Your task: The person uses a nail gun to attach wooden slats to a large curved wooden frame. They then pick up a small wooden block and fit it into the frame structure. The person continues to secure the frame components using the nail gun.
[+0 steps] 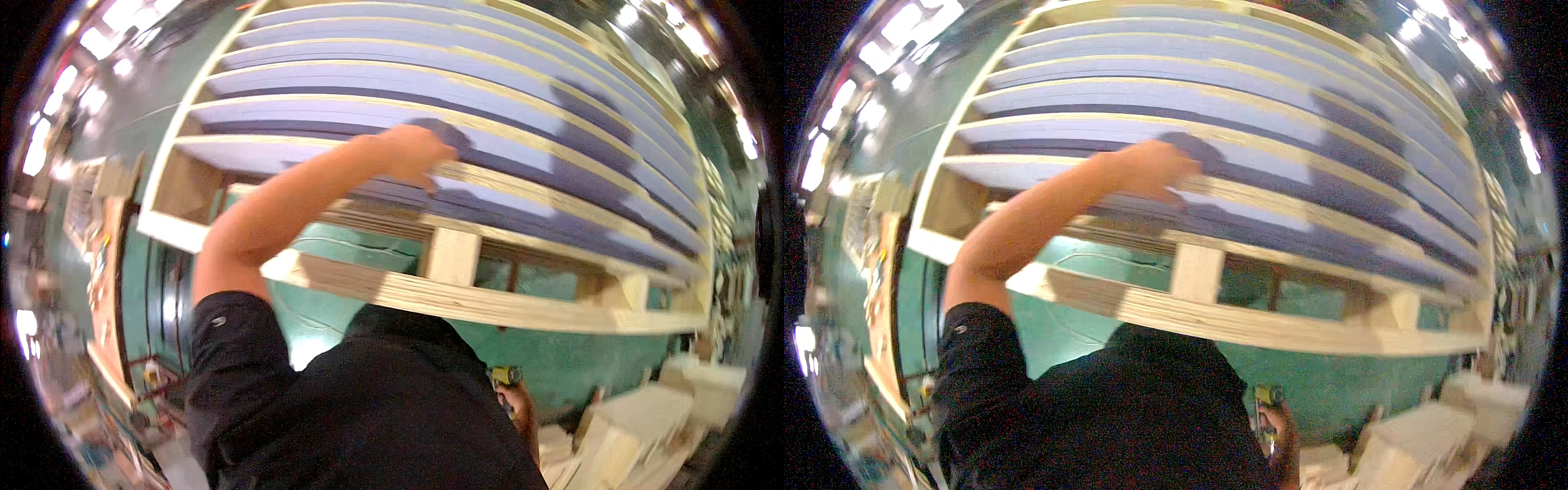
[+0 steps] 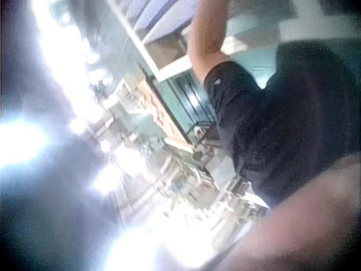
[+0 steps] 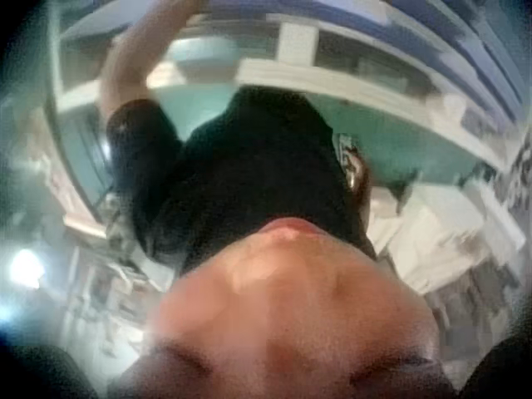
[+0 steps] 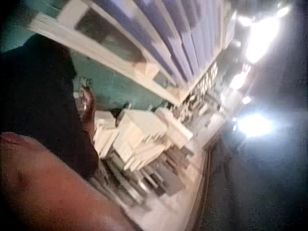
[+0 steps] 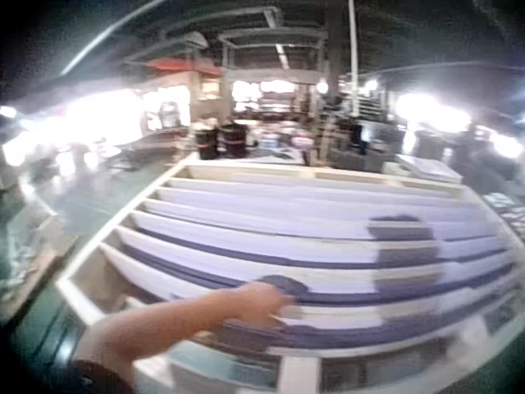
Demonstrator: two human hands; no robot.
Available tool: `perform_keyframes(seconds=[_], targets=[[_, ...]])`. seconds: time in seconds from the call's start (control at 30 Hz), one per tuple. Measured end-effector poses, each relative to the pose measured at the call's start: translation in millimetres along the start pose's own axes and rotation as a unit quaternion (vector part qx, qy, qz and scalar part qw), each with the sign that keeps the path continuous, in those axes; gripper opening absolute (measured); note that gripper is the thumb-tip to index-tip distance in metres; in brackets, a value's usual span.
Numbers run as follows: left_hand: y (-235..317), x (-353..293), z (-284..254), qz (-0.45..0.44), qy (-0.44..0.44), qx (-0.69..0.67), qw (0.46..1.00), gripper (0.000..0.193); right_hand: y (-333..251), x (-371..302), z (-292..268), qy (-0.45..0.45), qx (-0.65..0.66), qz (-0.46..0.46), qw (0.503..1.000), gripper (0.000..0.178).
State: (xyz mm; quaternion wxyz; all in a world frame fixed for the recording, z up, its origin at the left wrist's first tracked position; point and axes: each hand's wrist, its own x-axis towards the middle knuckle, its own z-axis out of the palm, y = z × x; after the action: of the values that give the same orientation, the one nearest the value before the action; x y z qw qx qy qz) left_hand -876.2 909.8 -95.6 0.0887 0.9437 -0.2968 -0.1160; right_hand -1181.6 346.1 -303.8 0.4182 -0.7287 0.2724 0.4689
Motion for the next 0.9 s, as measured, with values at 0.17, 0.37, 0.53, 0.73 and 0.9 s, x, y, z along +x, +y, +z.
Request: perform_keyframes(seconds=[0.17,0.37,0.53,0.73,0.9], targets=[[-1,9,-3,0.013,0.036,-0.049,0.998,0.046,-80,-104,-66,0.008,-0.327,0.126,0.936,0.037],[-9,4,10,0.025,0.088,-0.056,0.994,0.047,-206,-287,-121,0.135,-0.274,-0.229,0.924,0.08],[-4,4,7,0.007,0.102,-0.088,0.991,0.045,-351,-291,-105,0.175,-0.439,-0.48,0.739,0.077],[-13,-3,10,-0.029,0.101,-0.102,0.989,0.043,-541,-222,20,0.08,-0.526,-0.355,0.769,0.056],[-10,-1,13,-0.007,0.122,-0.106,0.987,0.042,-585,-162,49,0.007,-0.574,-0.427,0.698,0.054]])
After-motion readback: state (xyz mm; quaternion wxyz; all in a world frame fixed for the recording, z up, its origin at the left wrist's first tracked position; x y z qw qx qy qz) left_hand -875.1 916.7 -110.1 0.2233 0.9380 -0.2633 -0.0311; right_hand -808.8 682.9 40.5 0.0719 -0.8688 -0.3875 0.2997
